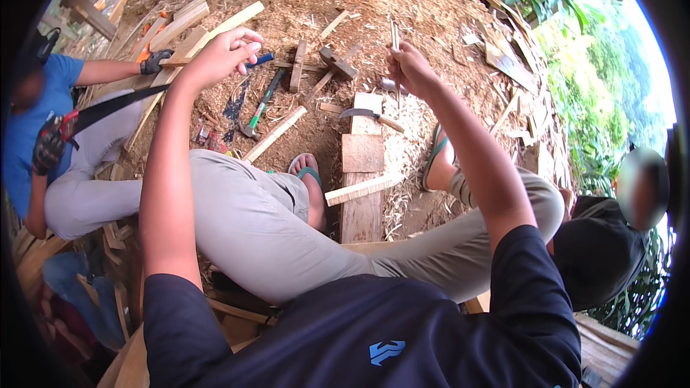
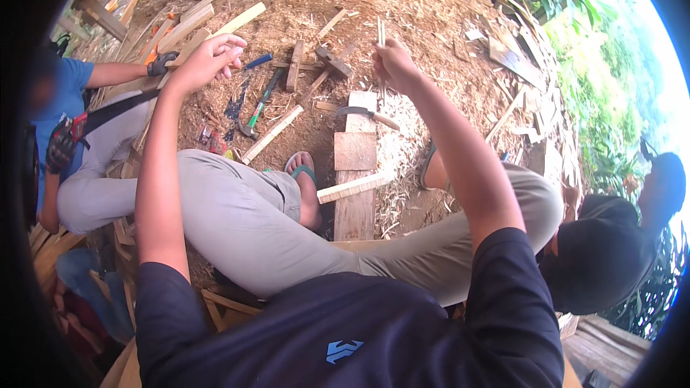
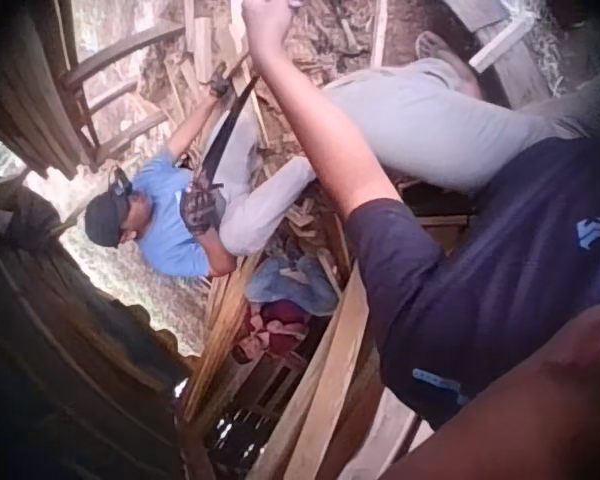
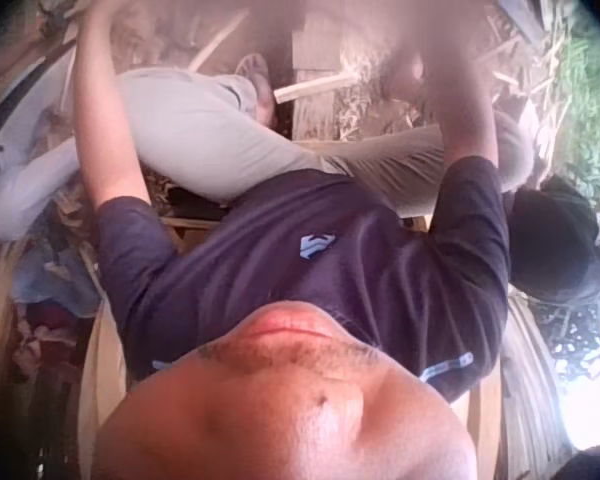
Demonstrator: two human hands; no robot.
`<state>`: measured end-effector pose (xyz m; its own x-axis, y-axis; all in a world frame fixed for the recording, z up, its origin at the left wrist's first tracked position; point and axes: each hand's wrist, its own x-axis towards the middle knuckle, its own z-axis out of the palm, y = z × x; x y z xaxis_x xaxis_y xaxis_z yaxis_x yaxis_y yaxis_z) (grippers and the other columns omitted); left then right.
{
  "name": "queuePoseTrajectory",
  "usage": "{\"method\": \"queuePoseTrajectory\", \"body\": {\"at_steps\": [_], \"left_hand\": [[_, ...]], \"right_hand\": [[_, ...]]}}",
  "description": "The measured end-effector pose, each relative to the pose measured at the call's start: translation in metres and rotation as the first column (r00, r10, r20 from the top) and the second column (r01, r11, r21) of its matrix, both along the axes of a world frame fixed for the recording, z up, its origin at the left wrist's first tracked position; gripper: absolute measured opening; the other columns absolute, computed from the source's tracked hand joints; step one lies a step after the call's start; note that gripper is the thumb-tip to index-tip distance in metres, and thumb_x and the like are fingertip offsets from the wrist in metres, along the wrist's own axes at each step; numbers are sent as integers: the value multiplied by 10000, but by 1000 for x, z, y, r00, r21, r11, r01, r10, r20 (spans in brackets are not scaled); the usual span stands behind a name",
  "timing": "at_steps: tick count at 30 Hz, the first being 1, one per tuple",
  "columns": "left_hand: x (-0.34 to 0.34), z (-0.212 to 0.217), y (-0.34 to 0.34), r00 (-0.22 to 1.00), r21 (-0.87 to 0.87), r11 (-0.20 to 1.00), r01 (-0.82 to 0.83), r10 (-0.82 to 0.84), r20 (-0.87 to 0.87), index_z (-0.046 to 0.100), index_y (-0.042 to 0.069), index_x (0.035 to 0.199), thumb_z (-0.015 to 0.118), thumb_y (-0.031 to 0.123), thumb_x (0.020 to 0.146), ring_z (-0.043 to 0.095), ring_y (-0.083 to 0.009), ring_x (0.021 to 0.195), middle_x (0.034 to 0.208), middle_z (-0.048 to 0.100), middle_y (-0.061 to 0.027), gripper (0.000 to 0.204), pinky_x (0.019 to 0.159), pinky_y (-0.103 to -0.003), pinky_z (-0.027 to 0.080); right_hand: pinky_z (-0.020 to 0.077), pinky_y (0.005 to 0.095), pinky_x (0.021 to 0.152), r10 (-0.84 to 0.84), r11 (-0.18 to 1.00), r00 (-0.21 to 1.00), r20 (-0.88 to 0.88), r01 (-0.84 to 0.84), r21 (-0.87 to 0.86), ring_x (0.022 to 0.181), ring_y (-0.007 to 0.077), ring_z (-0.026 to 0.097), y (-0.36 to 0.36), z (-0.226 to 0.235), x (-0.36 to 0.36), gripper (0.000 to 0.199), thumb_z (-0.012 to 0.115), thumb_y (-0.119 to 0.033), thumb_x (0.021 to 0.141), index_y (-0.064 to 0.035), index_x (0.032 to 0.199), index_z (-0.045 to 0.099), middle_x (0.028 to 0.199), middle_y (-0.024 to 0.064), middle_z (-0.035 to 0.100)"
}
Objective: The person sits on the ground and uses a knife to shave and shape a thin strip of wood. They repeatedly scrape the surface of the wood to create thin shavings, occasionally pausing to inspect the piece.
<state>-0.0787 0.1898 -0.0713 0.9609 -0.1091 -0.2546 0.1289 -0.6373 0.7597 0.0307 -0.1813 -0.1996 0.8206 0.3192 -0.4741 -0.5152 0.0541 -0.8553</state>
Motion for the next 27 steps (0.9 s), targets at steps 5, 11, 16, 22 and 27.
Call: {"method": "queuePoseTrajectory", "body": {"at_steps": [5, 11, 16, 22, 27], "left_hand": [[7, 0, 3, 994, 43, 997, -64, 68, -86, 572, 94, 1259, 560, 308, 1010, 587, -68, 690, 876, 642, -9, 329, 591, -225, 455], [40, -14, -9, 975, 41, 999, 15, -6, -222, 551, 109, 1260, 559, 315, 1007, 580, -67, 689, 892, 644, -8, 327, 602, -222, 453], [61, -29, -24, 942, 59, 996, 73, -49, -333, 531, 114, 1286, 552, 322, 1008, 581, -68, 724, 921, 646, -7, 348, 629, -228, 463], [71, -32, -47, 908, 39, 991, 128, -102, -406, 502, 114, 1337, 539, 313, 1017, 583, -72, 756, 978, 651, -26, 379, 672, -240, 487], [70, -33, -46, 905, 45, 992, 118, -89, -415, 502, 116, 1342, 541, 320, 1018, 581, -69, 761, 965, 657, -34, 385, 679, -240, 489]], "right_hand": [[422, 248, 544, -60, 985, 997, -38, 53, -165, 595, 112, 391, 3, -52, 18, 218, 401, -121, 1034, -43, 1192, 529, 804, 31, 460], [562, 315, 699, 0, 802, 1000, 21, 13, -597, 866, 158, 642, -83, -139, 66, 252, 552, -77, 963, -45, 1210, 588, 931, 138, 631], [516, 450, 909, 354, 454, 864, 357, 175, -874, 987, 393, 644, -105, -200, 59, 281, 665, -42, 862, -87, 1138, 703, 1048, 209, 679], [578, 352, 726, 594, 380, 689, 415, 215, -900, 820, 221, 663, -73, -221, 64, 231, 679, -156, 915, -167, 1141, 723, 1001, 106, 692], [567, 362, 696, 547, 383, 789, 279, 61, -922, 820, 215, 670, -60, -212, 65, 288, 693, -191, 907, -183, 1195, 697, 985, 98, 722]]}}
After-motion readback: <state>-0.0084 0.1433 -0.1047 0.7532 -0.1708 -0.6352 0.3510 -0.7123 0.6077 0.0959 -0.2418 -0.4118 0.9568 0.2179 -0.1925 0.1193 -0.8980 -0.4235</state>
